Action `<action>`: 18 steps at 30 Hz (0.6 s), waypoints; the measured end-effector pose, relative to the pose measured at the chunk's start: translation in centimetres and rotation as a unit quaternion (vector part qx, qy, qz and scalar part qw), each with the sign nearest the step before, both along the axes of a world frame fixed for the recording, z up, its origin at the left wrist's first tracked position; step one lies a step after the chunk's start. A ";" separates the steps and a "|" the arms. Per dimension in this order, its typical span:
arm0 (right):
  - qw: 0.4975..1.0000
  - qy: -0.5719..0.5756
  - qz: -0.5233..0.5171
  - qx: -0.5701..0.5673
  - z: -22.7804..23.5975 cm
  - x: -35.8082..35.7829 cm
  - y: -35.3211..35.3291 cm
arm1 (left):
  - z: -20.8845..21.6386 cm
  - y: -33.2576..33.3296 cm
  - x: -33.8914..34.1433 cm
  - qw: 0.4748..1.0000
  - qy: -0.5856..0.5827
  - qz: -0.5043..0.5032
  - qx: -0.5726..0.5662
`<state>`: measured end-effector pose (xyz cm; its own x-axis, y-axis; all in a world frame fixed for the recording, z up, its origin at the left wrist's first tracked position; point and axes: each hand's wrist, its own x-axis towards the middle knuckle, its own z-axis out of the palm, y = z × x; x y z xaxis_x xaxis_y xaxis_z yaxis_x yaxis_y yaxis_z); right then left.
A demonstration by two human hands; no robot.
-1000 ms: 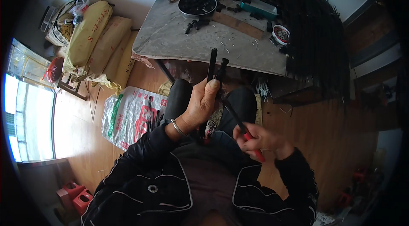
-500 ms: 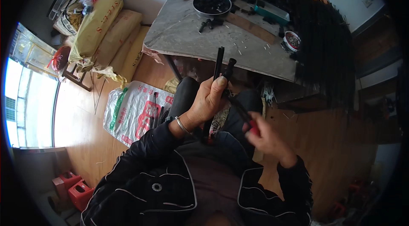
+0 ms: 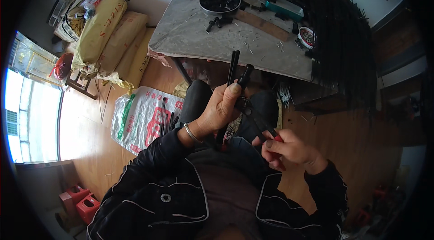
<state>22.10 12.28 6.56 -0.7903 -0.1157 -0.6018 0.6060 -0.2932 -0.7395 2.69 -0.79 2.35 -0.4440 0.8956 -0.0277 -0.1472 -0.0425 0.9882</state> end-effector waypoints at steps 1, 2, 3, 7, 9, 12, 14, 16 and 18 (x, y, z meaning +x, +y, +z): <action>1.000 0.010 -0.021 -0.007 -1.0 0.3 -0.6 | -0.2 0.1 -0.1 1.000 -0.001 0.001 0.003; 0.999 0.021 -0.041 -0.013 -2.1 0.6 -1.3 | -0.5 0.2 -0.3 1.000 0.011 -0.020 -0.001; 0.996 0.033 -0.069 -0.049 -2.9 0.6 -2.3 | -0.7 0.2 -0.3 0.999 0.022 -0.038 -0.005; 0.994 0.021 -0.083 -0.063 -4.2 0.1 -3.8 | -0.3 0.6 0.3 0.998 -0.058 0.008 0.019; 0.993 0.021 -0.080 -0.085 -3.2 0.1 -3.4 | -0.5 0.6 0.0 0.997 -0.064 -0.004 0.031; 0.992 0.001 -0.067 -0.107 -1.4 0.2 -2.4 | -0.5 0.5 -0.3 0.998 -0.061 -0.014 0.033; 0.993 -0.020 -0.059 -0.104 -0.4 0.3 -1.5 | -0.6 0.8 0.1 0.998 -0.063 -0.009 0.029; 0.997 -0.050 -0.023 -0.059 0.5 0.2 -0.7 | -0.6 0.9 0.3 0.998 -0.062 -0.001 0.023; 0.996 -0.071 -0.027 -0.037 1.2 0.2 -0.2 | -0.8 1.0 0.6 0.999 -0.049 -0.005 0.014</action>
<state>22.34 12.07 7.80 -0.7036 -0.1237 -0.6998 0.6854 -0.3784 -0.6222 3.33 0.23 1.58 -0.4316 0.9009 -0.0448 -0.2443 -0.0689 0.9672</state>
